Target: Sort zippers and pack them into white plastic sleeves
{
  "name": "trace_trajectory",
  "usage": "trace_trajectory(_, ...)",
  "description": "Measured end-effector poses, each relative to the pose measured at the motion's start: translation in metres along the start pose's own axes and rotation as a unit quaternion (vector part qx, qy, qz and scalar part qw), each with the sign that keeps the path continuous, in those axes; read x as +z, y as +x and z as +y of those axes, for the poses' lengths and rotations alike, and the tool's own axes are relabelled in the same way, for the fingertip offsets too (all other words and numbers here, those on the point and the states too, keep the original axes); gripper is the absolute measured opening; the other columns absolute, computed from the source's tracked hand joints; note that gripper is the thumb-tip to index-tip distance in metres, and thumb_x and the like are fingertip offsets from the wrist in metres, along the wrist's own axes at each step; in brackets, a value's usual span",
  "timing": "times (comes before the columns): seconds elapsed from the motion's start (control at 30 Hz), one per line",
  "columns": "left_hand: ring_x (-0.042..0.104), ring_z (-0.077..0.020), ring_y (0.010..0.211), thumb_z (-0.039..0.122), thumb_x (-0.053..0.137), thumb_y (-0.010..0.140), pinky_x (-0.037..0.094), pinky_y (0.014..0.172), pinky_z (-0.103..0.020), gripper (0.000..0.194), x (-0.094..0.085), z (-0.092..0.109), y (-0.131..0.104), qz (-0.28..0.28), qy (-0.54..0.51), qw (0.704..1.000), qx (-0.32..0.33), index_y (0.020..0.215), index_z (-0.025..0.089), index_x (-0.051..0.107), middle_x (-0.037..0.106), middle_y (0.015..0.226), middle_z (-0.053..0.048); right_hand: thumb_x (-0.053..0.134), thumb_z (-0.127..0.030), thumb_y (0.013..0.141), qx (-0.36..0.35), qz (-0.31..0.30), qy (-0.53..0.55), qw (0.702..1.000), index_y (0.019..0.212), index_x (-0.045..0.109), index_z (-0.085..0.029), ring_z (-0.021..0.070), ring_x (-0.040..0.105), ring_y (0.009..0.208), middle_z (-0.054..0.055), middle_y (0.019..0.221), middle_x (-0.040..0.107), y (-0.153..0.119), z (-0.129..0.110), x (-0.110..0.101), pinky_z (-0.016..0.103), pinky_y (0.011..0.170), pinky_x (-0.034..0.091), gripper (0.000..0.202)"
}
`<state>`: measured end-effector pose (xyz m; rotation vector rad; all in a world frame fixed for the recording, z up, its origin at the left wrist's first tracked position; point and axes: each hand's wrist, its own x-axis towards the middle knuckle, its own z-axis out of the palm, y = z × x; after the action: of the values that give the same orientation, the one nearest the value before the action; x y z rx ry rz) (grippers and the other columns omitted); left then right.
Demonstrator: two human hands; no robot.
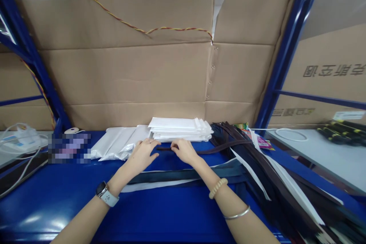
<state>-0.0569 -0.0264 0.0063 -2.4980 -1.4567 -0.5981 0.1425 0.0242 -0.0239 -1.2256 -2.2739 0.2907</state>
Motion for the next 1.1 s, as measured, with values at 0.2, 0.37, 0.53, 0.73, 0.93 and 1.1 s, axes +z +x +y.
trace_trajectory(0.2,0.058,-0.0251,0.088,0.019,0.041,0.091,0.038,0.076,-0.038,0.021,-0.005,0.003,0.000,0.011,0.025,0.997,-0.067,0.093,0.018,0.061,0.066,0.087,-0.010,0.047,-0.021,0.085,-0.031,-0.030,0.168,0.985,0.081,0.062,-0.017,0.0148,0.056,0.069,0.002,0.074,0.064,-0.003,-0.007,-0.008,0.028,0.071,0.041,0.016)
trace_trajectory(0.37,0.059,-0.0216,0.085,0.020,0.037,0.092,0.037,0.075,-0.034,0.022,-0.007,0.005,0.001,0.017,0.007,0.996,-0.086,0.092,0.018,0.059,0.065,0.083,-0.008,0.050,-0.021,0.084,-0.028,0.032,0.154,0.987,0.081,0.059,-0.017,0.0156,0.055,0.074,0.002,0.076,0.061,-0.006,-0.017,-0.009,0.030,0.075,0.041,0.010)
trace_trajectory(0.53,0.059,-0.0217,0.084,0.023,0.036,0.093,0.038,0.073,-0.033,0.022,-0.005,0.008,0.002,0.026,-0.005,0.995,-0.099,0.089,0.019,0.057,0.065,0.082,-0.007,0.060,-0.027,0.080,-0.086,0.149,0.119,0.978,0.083,0.063,-0.018,0.0186,0.053,0.094,0.006,0.095,0.056,-0.008,-0.029,-0.007,0.034,0.088,0.040,0.009)
trace_trajectory(0.73,0.058,-0.0206,0.085,0.021,0.035,0.093,0.038,0.074,-0.032,0.023,-0.003,0.012,0.003,0.025,-0.041,0.996,-0.073,0.089,0.019,0.057,0.065,0.083,-0.006,0.058,-0.026,0.083,-0.037,0.115,0.108,0.987,0.082,0.071,-0.020,0.0231,0.052,0.102,0.009,0.104,0.059,-0.007,-0.033,0.006,0.040,0.092,0.036,0.015)
trace_trajectory(0.93,0.057,-0.0204,0.084,0.020,0.035,0.093,0.036,0.072,-0.033,0.024,-0.005,0.016,0.002,0.031,-0.039,0.998,-0.050,0.085,0.019,0.058,0.064,0.082,-0.005,0.051,-0.017,0.080,-0.044,0.094,0.210,0.972,0.066,0.066,-0.020,0.0181,0.056,0.088,0.003,0.082,0.066,-0.006,-0.038,0.005,0.032,0.088,0.038,0.021)
trace_trajectory(1.1,0.055,-0.0213,0.087,0.020,0.038,0.092,0.032,0.077,-0.036,0.022,-0.011,0.019,0.002,0.047,-0.012,0.998,-0.029,0.082,0.021,0.058,0.065,0.080,-0.003,0.049,-0.024,0.079,-0.007,0.115,0.144,0.983,0.063,0.063,-0.020,0.0200,0.051,0.088,0.004,0.088,0.062,-0.006,-0.039,0.005,0.037,0.086,0.036,0.022)
